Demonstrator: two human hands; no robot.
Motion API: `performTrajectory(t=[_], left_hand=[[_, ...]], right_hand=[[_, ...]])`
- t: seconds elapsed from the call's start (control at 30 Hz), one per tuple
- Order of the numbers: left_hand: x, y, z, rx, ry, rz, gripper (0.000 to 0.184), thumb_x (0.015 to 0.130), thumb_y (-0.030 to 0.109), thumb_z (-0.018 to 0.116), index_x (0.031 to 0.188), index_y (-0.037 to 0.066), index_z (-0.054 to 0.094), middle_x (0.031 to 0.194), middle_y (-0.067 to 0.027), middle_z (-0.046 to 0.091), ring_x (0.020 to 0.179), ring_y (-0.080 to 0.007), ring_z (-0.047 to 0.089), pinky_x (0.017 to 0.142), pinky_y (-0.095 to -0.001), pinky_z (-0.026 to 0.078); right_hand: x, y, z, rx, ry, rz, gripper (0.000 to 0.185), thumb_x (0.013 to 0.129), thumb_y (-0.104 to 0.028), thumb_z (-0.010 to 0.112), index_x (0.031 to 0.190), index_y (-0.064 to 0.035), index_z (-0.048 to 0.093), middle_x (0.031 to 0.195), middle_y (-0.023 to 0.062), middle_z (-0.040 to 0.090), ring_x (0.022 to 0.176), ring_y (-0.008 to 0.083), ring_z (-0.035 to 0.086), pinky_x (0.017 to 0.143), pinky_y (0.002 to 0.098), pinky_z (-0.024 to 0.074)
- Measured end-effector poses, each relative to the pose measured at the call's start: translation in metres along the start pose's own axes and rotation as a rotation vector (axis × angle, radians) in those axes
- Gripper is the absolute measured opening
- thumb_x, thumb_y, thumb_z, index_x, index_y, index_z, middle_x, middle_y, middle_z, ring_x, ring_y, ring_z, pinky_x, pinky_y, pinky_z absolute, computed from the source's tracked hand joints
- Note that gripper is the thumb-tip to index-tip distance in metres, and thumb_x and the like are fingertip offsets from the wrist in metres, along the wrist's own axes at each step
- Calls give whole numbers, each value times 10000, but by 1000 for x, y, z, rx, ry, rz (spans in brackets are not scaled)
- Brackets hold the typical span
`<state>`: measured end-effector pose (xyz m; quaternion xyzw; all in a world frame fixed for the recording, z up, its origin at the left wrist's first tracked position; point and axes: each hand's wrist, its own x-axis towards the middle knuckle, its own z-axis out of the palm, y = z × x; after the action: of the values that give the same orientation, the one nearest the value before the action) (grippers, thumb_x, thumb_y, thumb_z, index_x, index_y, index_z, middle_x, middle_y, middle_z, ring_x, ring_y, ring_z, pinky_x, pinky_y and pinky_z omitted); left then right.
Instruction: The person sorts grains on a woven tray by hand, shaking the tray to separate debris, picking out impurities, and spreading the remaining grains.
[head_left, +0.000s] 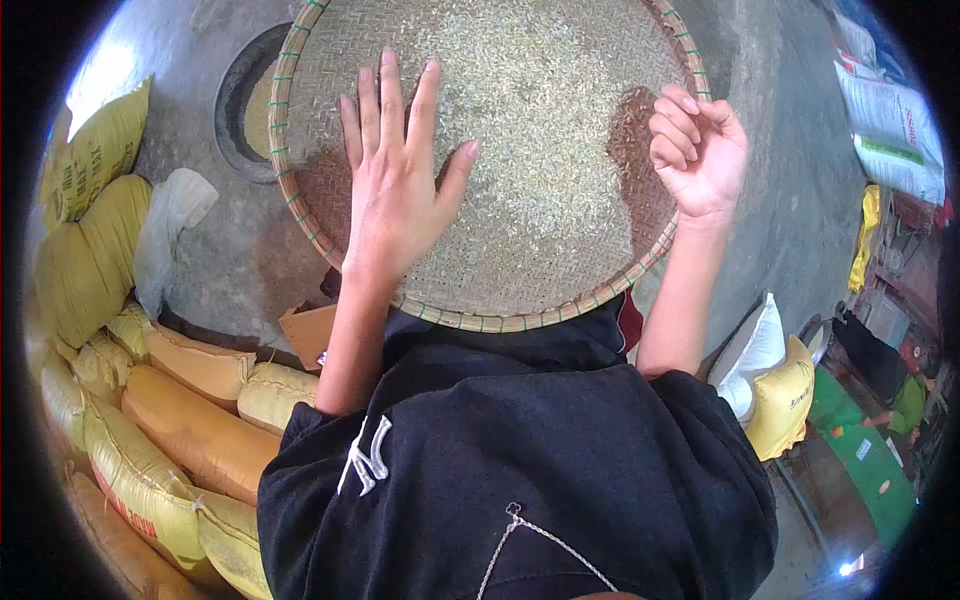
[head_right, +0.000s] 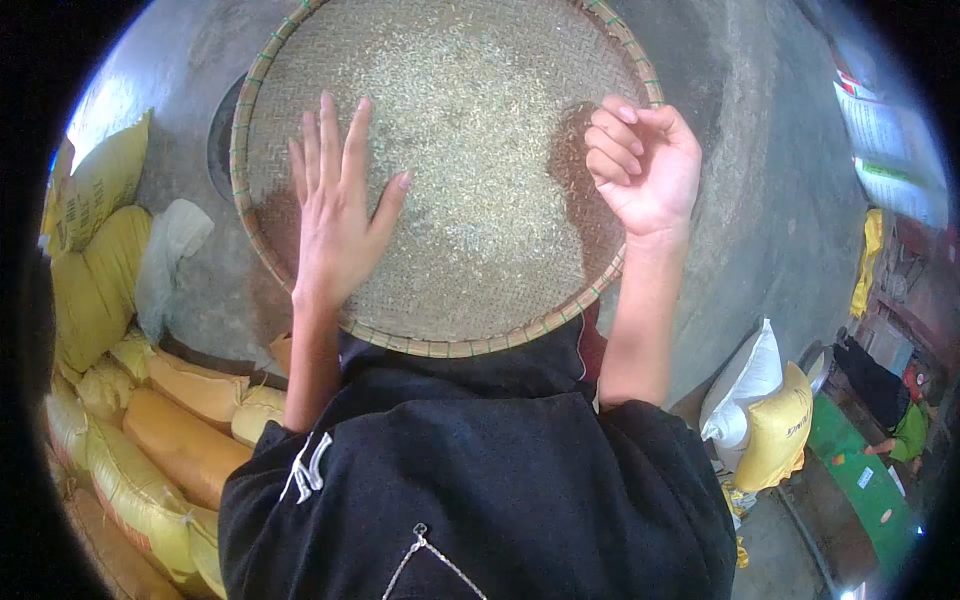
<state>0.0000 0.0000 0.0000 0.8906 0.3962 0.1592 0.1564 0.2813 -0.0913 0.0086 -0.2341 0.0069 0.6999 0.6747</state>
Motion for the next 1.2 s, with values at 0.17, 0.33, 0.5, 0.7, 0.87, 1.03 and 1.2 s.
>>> performTrajectory(t=[0.17, 0.33, 0.5, 0.7, 0.87, 1.03, 1.2], left_hand=[[4, -4, -2, 46, 20, 12, 672, 895, 352, 550, 1445, 74, 281, 1490, -276, 181, 1390, -445, 141, 1128, -552, 75], [1, -2, -3, 35, 12, 5, 673, 896, 352, 552, 1445, 74, 278, 1489, -277, 184, 1393, -439, 140, 1129, -550, 75], [0, 0, 0, 29, 18, 15, 677, 897, 352, 556, 1446, 74, 275, 1489, -275, 186, 1395, -435, 139, 1129, -548, 76], [-1, 1, 2, 32, 3, 13, 677, 904, 367, 546, 1448, 77, 269, 1492, -273, 180, 1393, -438, 139, 1129, -547, 77], [-1, 2, 3, 42, 2, 11, 677, 906, 372, 540, 1451, 78, 266, 1497, -268, 171, 1394, -441, 132, 1129, -546, 76], [-2, 2, 3, 44, 5, 2, 681, 905, 379, 539, 1453, 83, 264, 1499, -266, 167, 1394, -444, 129, 1129, -547, 77], [-2, 1, 4, 46, 1, 11, 683, 905, 380, 538, 1453, 79, 263, 1498, -270, 167, 1391, -451, 130, 1125, -553, 81]], right_hand=[[11, 6, -2, 162, -50, 83, 124, 882, -137, 472, 833, -23, 472, 581, -35, 268, 466, 64, 230, 398, 223, 196], [0, 14, 16, -638, 357, -255, 157, 896, -144, 541, 885, 6, 586, 540, -89, 296, 449, 25, 258, 404, 206, 184], [-15, 24, 21, -1427, 489, -269, 131, 866, -149, 656, 884, -20, 651, 533, -118, 346, 487, -5, 276, 455, 205, 203], [-20, 36, 20, -1670, 514, -301, 119, 835, -142, 692, 864, -35, 649, 532, -95, 317, 503, 18, 265, 473, 229, 209], [-16, 41, 13, -1737, 517, -332, 113, 838, -138, 686, 852, -35, 643, 521, -78, 311, 502, 26, 269, 470, 239, 218], [-21, 32, 10, -1229, 537, -307, 156, 832, -126, 684, 928, -23, 618, 538, -78, 396, 498, 6, 334, 453, 214, 231], [-33, 5, -2, -111, 72, -75, 175, 876, -188, 436, 750, -67, 425, 566, -56, 226, 446, 61, 186, 390, 219, 194]])
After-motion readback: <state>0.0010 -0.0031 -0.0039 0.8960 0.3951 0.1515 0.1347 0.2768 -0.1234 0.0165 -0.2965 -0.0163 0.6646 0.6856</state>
